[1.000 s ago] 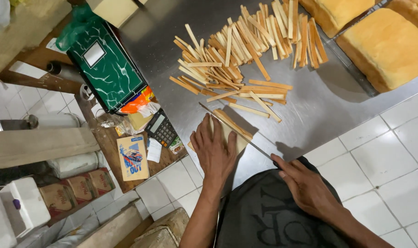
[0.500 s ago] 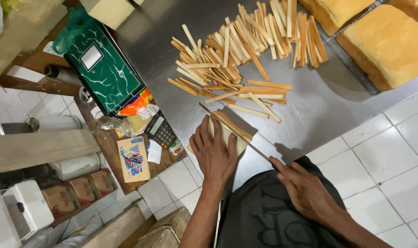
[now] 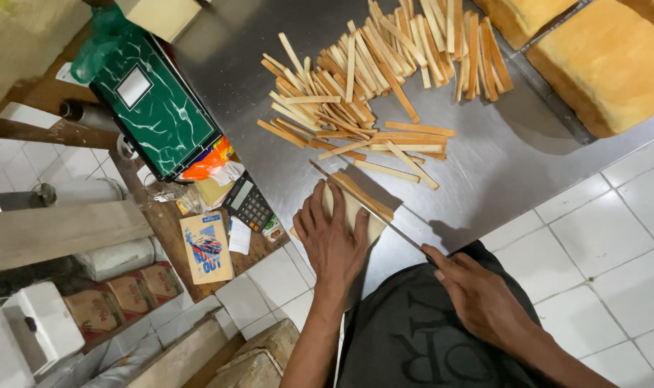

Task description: Slice bread loaves into thin strips using a knife and gather them into a plastic tray.

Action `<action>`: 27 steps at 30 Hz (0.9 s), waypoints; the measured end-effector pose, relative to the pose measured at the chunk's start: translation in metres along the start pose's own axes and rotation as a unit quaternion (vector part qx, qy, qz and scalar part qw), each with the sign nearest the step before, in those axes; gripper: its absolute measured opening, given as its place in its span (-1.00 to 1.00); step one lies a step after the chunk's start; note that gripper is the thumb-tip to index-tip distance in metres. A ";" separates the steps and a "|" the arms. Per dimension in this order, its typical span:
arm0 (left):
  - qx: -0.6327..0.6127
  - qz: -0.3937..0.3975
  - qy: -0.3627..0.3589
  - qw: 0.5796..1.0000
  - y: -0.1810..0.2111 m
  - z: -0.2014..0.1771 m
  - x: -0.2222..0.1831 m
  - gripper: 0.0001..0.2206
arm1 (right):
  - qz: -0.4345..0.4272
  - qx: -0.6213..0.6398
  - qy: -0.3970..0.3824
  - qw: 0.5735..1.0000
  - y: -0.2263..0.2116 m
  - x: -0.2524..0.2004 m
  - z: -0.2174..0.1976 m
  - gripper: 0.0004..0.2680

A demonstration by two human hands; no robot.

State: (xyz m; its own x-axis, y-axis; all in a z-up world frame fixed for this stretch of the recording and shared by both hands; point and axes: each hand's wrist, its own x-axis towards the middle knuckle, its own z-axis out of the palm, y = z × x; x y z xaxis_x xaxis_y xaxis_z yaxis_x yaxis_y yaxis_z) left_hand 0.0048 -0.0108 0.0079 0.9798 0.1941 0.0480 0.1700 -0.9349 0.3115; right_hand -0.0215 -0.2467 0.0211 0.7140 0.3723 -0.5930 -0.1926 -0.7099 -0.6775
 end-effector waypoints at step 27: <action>0.016 0.026 0.001 1.000 -0.004 0.000 0.000 -0.39 | -0.066 0.064 0.012 0.996 0.004 0.018 0.004 -0.60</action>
